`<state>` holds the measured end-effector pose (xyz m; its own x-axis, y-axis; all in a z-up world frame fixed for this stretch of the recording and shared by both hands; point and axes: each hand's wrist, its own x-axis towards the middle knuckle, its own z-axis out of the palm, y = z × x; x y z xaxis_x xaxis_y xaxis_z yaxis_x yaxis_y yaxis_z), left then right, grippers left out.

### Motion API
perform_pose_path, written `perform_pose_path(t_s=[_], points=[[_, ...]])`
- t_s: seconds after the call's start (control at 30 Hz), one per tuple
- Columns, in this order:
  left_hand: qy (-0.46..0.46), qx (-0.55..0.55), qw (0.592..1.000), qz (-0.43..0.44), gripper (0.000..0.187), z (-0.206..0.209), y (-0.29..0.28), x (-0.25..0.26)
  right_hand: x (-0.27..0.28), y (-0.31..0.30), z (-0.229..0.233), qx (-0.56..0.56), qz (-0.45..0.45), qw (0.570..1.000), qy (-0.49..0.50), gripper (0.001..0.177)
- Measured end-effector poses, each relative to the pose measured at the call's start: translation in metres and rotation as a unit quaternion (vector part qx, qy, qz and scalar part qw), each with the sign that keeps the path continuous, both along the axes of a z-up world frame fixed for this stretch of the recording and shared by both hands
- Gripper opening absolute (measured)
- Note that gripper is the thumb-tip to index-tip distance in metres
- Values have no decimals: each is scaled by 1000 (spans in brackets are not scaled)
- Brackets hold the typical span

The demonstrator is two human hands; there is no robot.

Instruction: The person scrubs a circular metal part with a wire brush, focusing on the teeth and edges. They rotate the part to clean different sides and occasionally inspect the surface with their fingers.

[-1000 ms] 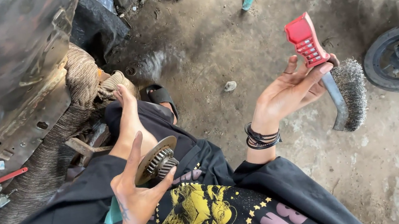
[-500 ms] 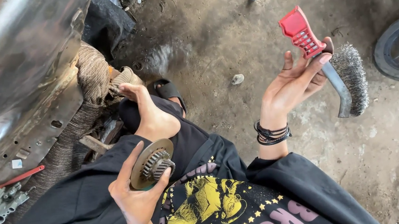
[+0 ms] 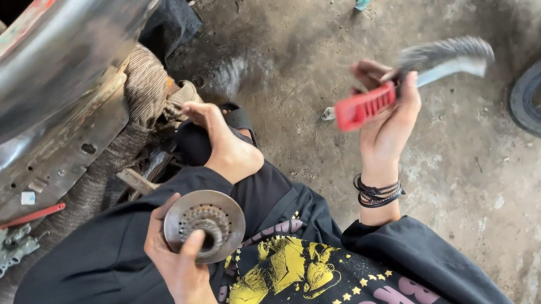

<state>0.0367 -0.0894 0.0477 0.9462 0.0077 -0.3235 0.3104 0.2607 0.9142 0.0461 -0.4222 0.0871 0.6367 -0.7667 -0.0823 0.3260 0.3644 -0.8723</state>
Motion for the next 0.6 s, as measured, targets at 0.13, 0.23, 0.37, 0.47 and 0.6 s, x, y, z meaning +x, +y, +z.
perform_pose_path(t_s=[0.13, 0.23, 0.37, 0.47, 0.6], points=[[-83, -239, 966, 51, 72, -27, -1, 1, -2, 15, -5, -59, 87, 994, 33, 28], [190, -365, 878, 244, 52, -64, 8, -12, 1, 21, 6, -367, 378, 848, 62, 28], [74, -474, 866, 138, 43, 23, -31, 13, 14, 52, 12, -546, 465, 690, 96, 25], [-9, -464, 874, 148, 43, 12, -36, 5, 13, 79, 19, -522, 484, 701, 51, 31], [-150, -287, 932, 164, 54, 1, -32, -1, 13, 104, 40, -438, 479, 761, 27, 39]])
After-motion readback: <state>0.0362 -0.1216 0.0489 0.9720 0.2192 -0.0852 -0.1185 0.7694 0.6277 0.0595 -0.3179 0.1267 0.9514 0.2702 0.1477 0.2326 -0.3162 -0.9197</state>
